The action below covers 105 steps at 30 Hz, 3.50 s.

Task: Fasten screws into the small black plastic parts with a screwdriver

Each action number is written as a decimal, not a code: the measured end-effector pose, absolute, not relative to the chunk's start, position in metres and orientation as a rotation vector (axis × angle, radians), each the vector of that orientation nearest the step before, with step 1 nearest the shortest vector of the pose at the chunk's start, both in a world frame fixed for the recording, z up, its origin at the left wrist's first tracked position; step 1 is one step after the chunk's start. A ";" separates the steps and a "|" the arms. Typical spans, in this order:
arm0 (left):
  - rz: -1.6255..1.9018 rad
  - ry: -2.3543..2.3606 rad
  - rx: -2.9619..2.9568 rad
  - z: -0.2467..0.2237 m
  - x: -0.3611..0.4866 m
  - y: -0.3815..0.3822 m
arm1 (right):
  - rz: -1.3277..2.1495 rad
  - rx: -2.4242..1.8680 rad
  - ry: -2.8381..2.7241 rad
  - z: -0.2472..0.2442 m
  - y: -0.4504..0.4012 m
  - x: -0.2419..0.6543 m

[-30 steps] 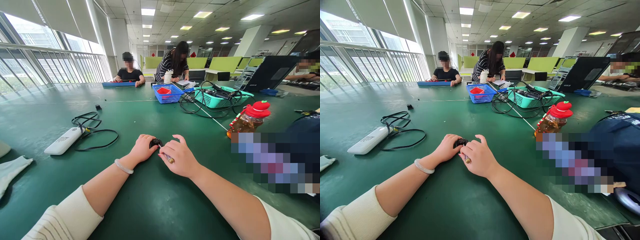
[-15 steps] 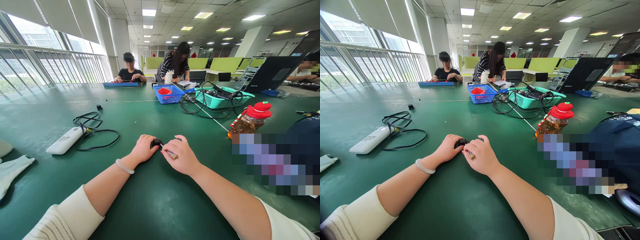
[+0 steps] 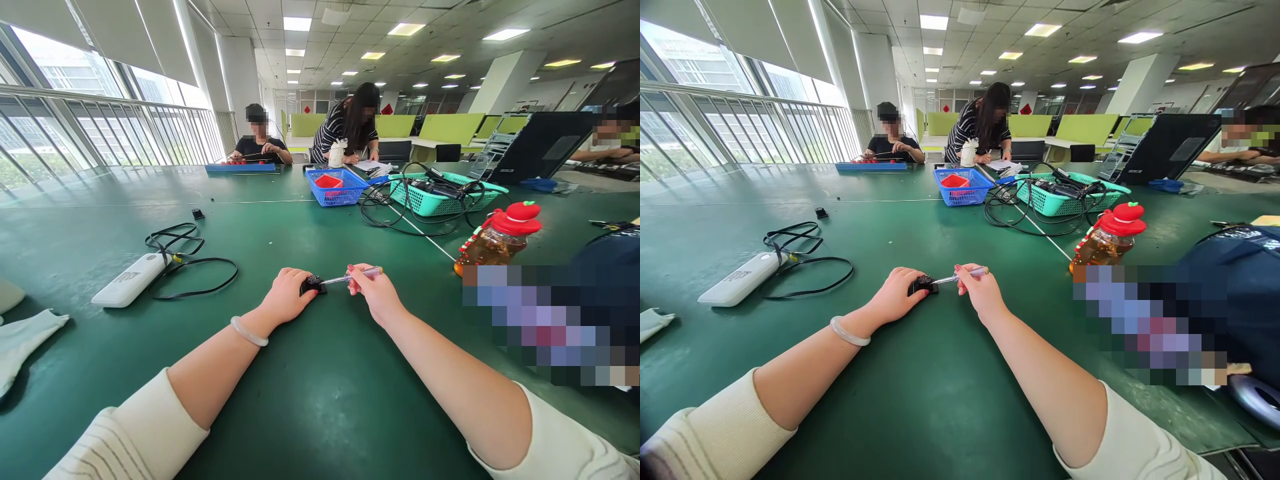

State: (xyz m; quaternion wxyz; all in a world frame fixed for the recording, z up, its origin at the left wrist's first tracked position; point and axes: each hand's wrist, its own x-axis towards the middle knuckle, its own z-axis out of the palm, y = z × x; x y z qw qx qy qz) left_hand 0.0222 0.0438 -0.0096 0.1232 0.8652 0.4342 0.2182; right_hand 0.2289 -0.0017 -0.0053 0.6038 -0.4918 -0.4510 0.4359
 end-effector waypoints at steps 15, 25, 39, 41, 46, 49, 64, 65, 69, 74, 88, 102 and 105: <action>0.626 1.245 2.532 -0.009 0.022 0.043 | 1.031 -1.119 -0.892 -0.010 0.001 0.230; 0.621 1.267 2.530 -0.009 0.022 0.042 | 0.986 -1.139 -0.933 -0.011 0.000 0.232; 0.615 1.255 2.539 -0.010 0.021 0.044 | 0.988 -1.116 -0.974 -0.009 -0.001 0.232; 0.624 1.253 2.544 -0.010 0.021 0.044 | 0.984 -1.104 -1.017 -0.010 -0.001 0.231; 0.628 1.244 2.535 -0.009 0.021 0.043 | 0.981 -1.116 -1.199 -0.009 -0.003 0.228; 0.629 1.252 2.534 -0.009 0.022 0.043 | 1.003 -1.127 -1.235 -0.006 -0.006 0.227; 0.611 1.264 2.532 -0.008 0.022 0.042 | 0.816 -1.161 -1.251 0.001 -0.011 0.226; 0.607 1.264 2.533 -0.008 0.022 0.042 | 0.789 -1.175 -1.293 0.002 -0.013 0.226; 0.608 1.260 2.552 -0.008 0.022 0.043 | 0.606 -1.234 -1.494 0.008 -0.022 0.224; 0.626 1.265 2.546 -0.008 0.022 0.042 | 0.339 -1.248 -1.732 0.013 -0.030 0.219; 0.649 1.265 2.546 -0.010 0.022 0.043 | -0.122 -0.920 -2.200 0.017 -0.037 0.210; 0.656 1.268 2.533 -0.009 0.022 0.043 | -0.096 -0.930 -2.221 0.014 -0.037 0.210; 0.655 1.262 2.537 -0.009 0.022 0.042 | -0.097 -0.945 -2.220 0.016 -0.038 0.208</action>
